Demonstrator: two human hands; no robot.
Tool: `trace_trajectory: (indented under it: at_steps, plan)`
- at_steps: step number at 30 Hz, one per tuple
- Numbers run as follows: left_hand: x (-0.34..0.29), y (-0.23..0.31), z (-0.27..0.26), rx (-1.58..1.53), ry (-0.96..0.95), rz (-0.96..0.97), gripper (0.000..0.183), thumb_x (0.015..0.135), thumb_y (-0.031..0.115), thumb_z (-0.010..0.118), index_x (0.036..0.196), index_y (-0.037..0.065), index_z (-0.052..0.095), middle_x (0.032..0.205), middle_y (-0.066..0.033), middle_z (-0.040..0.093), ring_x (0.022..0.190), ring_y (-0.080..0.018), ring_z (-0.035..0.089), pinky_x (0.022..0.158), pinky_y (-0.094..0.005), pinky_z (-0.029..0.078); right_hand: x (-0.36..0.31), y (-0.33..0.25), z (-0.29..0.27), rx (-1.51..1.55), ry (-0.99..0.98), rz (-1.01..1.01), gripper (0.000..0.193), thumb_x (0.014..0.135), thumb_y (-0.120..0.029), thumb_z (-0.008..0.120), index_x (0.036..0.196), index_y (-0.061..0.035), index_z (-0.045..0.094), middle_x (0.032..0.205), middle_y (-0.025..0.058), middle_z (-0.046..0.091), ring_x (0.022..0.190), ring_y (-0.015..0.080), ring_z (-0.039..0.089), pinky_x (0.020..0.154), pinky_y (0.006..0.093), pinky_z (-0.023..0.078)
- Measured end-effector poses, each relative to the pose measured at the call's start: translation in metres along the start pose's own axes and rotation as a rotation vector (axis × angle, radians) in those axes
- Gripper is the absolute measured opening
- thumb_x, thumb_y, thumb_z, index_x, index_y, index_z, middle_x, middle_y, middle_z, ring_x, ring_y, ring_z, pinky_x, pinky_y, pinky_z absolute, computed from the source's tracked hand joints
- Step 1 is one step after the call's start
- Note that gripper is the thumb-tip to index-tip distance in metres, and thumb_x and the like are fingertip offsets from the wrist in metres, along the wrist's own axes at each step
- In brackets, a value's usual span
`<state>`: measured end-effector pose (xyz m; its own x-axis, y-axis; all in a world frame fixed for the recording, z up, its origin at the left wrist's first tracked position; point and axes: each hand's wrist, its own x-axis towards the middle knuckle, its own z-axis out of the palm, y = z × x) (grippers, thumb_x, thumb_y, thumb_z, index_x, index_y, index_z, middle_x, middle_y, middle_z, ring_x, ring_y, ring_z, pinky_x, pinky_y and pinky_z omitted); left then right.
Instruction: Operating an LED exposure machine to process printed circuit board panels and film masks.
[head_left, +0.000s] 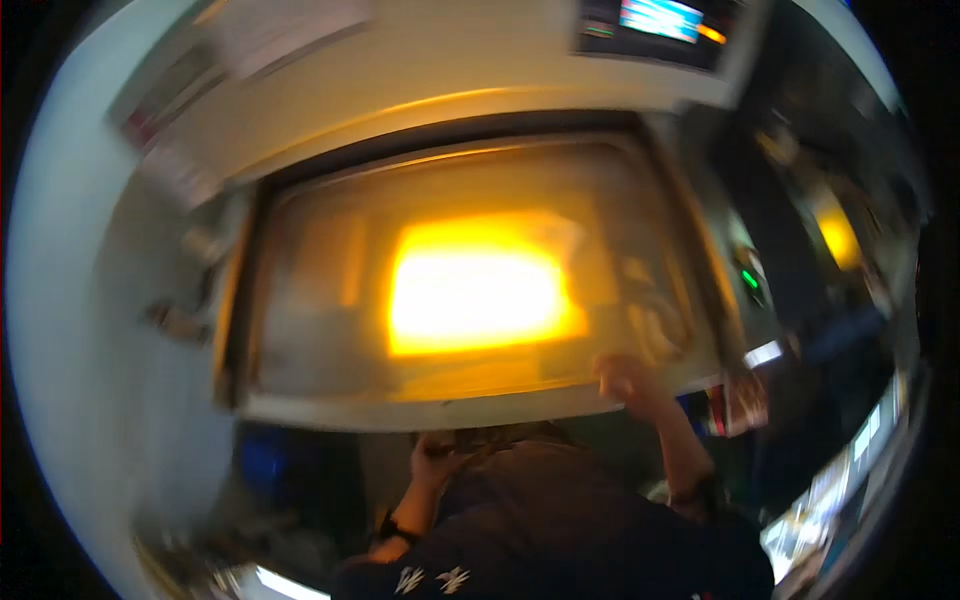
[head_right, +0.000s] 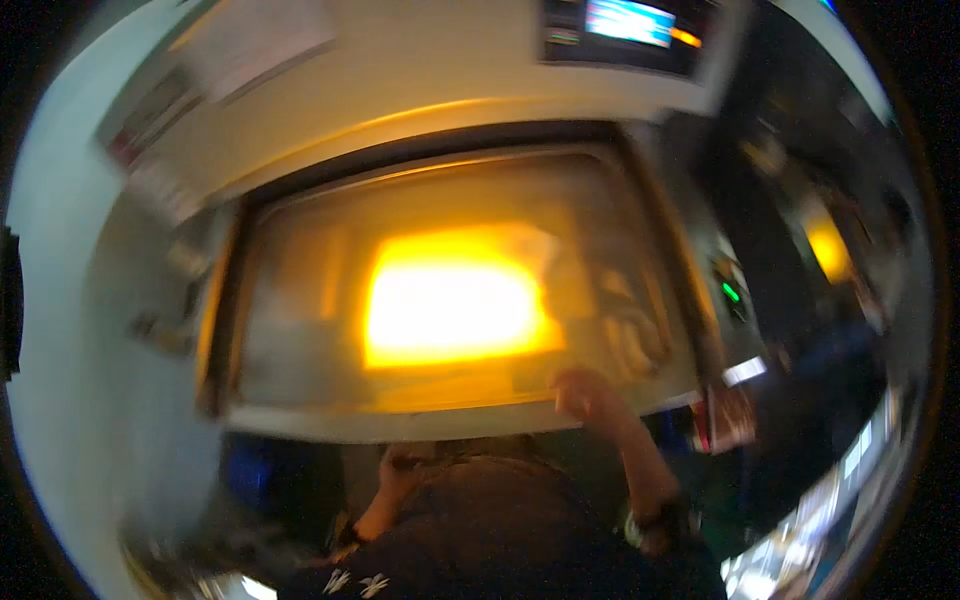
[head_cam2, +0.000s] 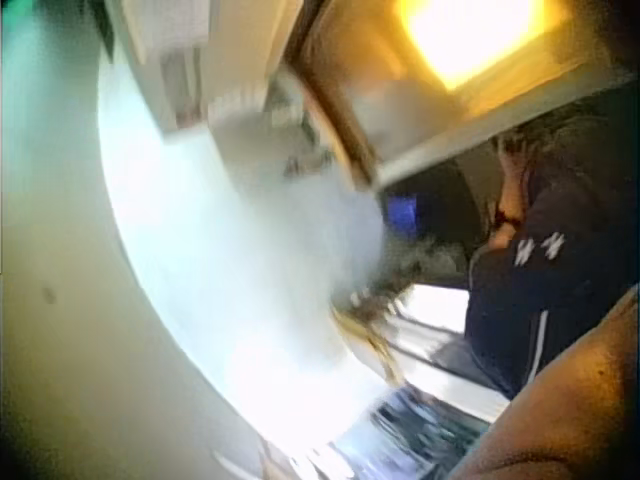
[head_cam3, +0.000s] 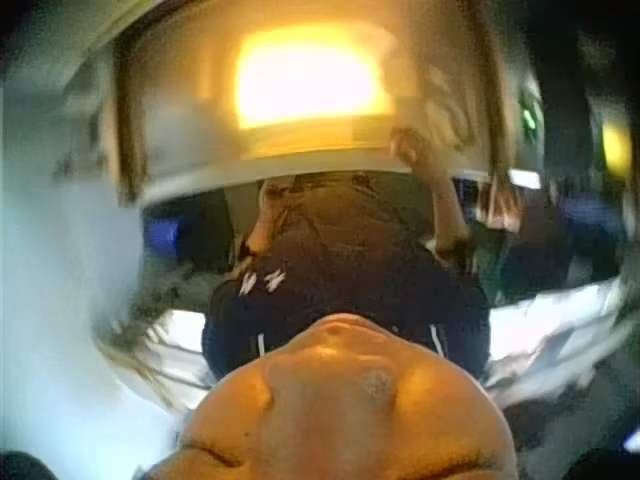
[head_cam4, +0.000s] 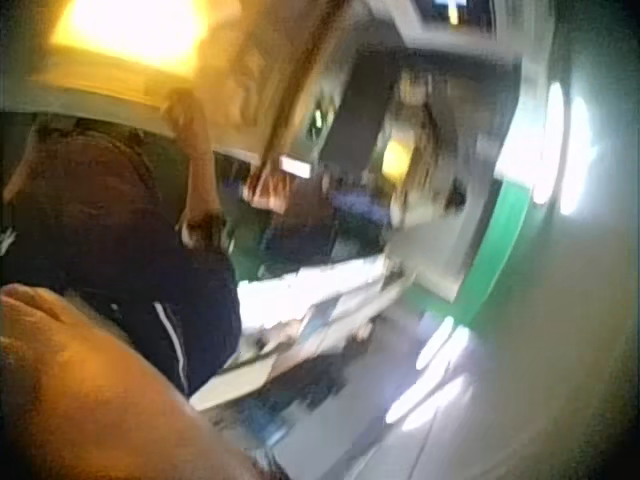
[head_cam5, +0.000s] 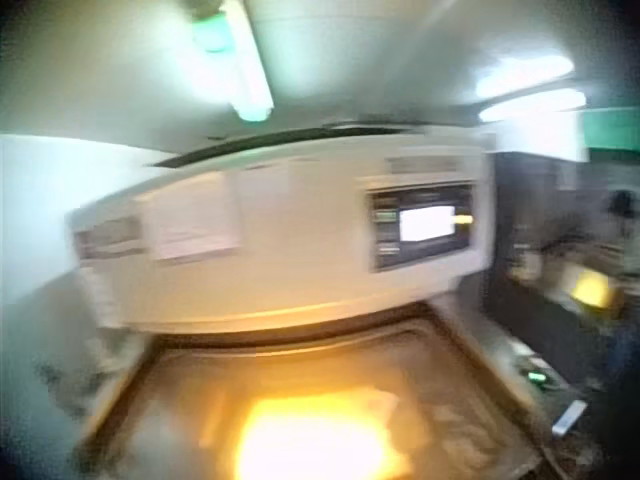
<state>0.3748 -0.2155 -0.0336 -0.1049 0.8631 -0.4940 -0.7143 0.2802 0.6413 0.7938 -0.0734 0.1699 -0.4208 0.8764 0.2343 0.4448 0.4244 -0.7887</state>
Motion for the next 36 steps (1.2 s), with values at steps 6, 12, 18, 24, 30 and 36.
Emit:
trace_trajectory:
  at_steps: [6, 12, 18, 24, 30, 36]
  plan:
    - [0.007, -0.017, -0.148, 0.166, 0.435, -0.141, 0.039, 0.095, 0.044, 0.057, 0.117, 0.012, 0.053, 0.117, -0.0139, 0.055, 0.111, -0.0367, 0.052, 0.091, -0.0667, 0.045, 0.04, 0.1, -0.154, -0.385, 0.259, 0.561, 0.053, 0.091, -0.041, 0.064, 0.13, -0.0068, 0.053, 0.124, 0.0138, 0.06, 0.117, 0.0295, 0.057, 0.098, 0.0411, 0.044]
    - [-0.011, -0.007, -0.014, 0.565, 0.409, -0.246, 0.057, 0.093, 0.045, 0.062, 0.135, 0.01, 0.045, 0.134, -0.0133, 0.045, 0.123, -0.0354, 0.045, 0.093, -0.0588, 0.048, -0.067, 0.273, -0.238, -1.108, 0.723, 1.114, 0.067, 0.094, -0.052, 0.047, 0.145, -0.0101, 0.039, 0.148, 0.0142, 0.042, 0.142, 0.0289, 0.033, 0.116, 0.0508, 0.021]
    - [-0.004, 0.019, 0.016, 0.359, 0.528, -0.395, 0.061, 0.095, 0.056, 0.049, 0.137, 0.013, 0.042, 0.134, -0.0108, 0.043, 0.13, -0.0332, 0.041, 0.097, -0.057, 0.037, -0.041, 0.272, -0.246, -1.017, 0.663, 1.133, 0.073, 0.095, -0.062, 0.04, 0.148, -0.0117, 0.036, 0.152, 0.0132, 0.038, 0.144, 0.029, 0.03, 0.12, 0.0516, 0.013]
    - [0.003, 0.027, 0.037, 0.395, 0.556, -0.445, 0.076, 0.089, 0.069, 0.047, 0.142, 0.014, 0.037, 0.13, -0.0096, 0.044, 0.121, -0.0285, 0.046, 0.091, -0.0537, 0.039, -0.045, 0.236, -0.286, -0.871, 0.131, 1.142, 0.076, 0.091, -0.061, 0.049, 0.146, -0.0098, 0.04, 0.146, 0.0151, 0.045, 0.137, 0.031, 0.04, 0.116, 0.0606, 0.016]
    - [0.001, 0.022, 0.039, 0.374, 0.654, -0.414, 0.076, 0.089, 0.065, 0.052, 0.142, 0.013, 0.035, 0.129, -0.01, 0.044, 0.119, -0.031, 0.046, 0.089, -0.0495, 0.041, -0.093, 0.234, -0.248, -0.842, 0.407, 0.981, 0.067, 0.092, -0.05, 0.053, 0.144, -0.0086, 0.042, 0.141, 0.0163, 0.049, 0.132, 0.0345, 0.045, 0.112, 0.0542, 0.028]
    - [-0.01, 0.033, 0.032, 0.421, 0.632, -0.371, 0.068, 0.093, 0.052, 0.056, 0.141, 0.01, 0.034, 0.125, -0.0112, 0.047, 0.11, -0.0311, 0.052, 0.085, -0.0534, 0.046, -0.093, 0.234, -0.246, -0.936, 0.41, 0.99, 0.059, 0.094, -0.048, 0.053, 0.133, -0.0038, 0.051, 0.129, 0.0209, 0.055, 0.12, 0.0385, 0.054, 0.101, 0.0506, 0.042]
